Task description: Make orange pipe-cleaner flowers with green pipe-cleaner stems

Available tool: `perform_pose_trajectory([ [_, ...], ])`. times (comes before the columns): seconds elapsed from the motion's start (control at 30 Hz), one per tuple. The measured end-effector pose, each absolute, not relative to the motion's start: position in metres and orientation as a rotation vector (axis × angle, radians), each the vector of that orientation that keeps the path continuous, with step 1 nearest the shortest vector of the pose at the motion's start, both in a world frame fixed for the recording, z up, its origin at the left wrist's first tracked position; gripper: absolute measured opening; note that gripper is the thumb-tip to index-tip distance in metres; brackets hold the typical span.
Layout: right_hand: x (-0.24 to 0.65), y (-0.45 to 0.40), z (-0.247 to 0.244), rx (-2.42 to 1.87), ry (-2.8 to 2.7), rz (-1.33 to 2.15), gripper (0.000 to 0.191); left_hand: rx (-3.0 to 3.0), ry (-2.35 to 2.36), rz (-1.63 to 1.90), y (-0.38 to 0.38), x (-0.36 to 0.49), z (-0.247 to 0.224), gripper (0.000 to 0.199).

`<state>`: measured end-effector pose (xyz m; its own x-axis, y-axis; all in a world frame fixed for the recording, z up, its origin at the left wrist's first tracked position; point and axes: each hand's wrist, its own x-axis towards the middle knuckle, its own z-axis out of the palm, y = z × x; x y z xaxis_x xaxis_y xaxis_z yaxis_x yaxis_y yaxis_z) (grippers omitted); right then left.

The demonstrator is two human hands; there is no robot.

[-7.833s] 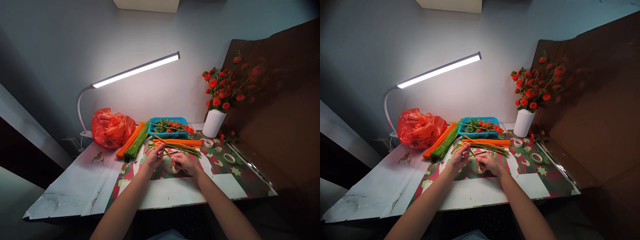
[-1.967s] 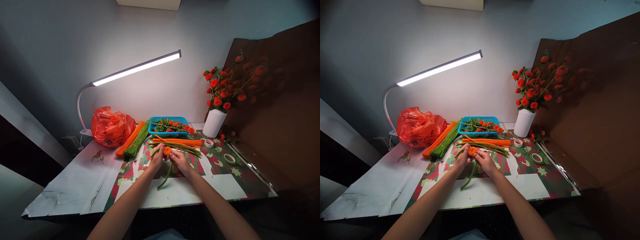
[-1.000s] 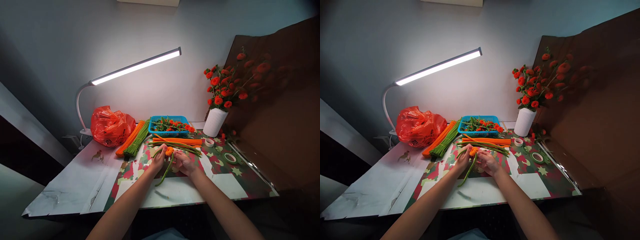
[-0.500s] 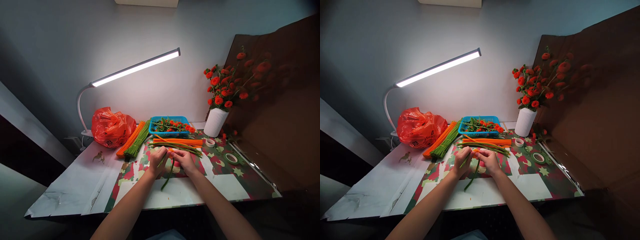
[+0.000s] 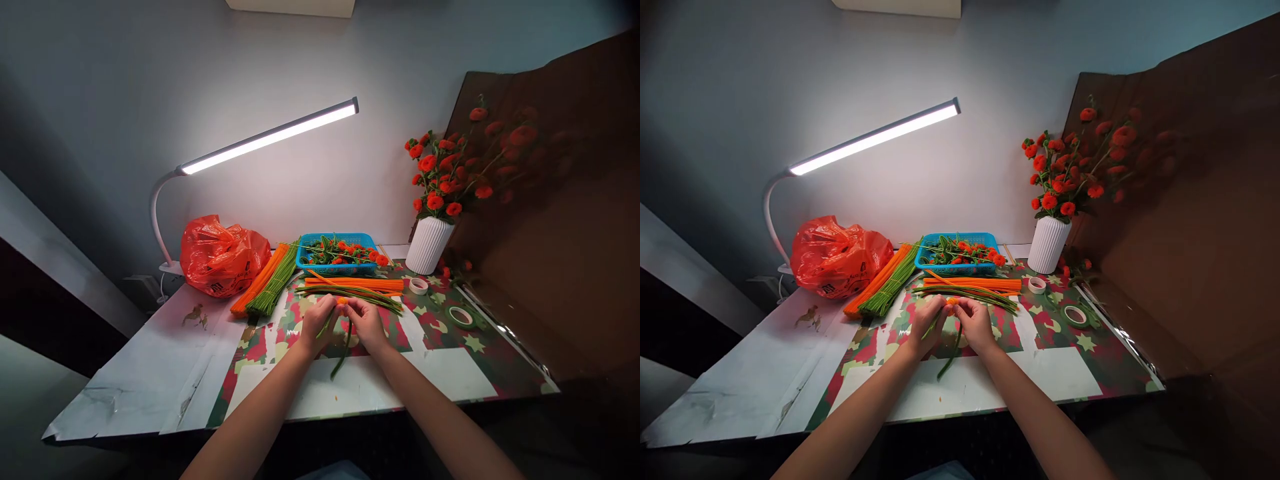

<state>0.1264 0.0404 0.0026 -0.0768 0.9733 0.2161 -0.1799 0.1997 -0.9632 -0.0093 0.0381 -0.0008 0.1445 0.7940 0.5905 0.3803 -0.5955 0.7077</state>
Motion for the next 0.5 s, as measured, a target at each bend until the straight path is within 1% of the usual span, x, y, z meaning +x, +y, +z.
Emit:
perform_pose_trajectory([
  [0.13, 0.125, 0.0415, -0.0015, -0.863, -1.252, 1.187, 0.034, 2.094, 1.119, 1.428, 0.0387, -0.0095, -0.003, 0.027],
  [0.27, 0.1259, 0.0432, -0.0037, -0.872, -1.263, 1.177, 0.033, 1.958, 1.121, 1.443, 0.0375, -0.008, 0.0007, 0.029],
  [0.37, 0.1277, 0.0434, -0.0035, -0.908, -1.228, 1.134, 0.03, 1.619, 1.074, 1.421, 0.0398, -0.0051, 0.0043, 0.032],
  [0.5, 0.1295, 0.0388, 0.0006, -0.899, -1.259, 0.923, 0.021, 0.95, 0.829, 1.268, 0.0472, -0.0017, 0.005, 0.038],
])
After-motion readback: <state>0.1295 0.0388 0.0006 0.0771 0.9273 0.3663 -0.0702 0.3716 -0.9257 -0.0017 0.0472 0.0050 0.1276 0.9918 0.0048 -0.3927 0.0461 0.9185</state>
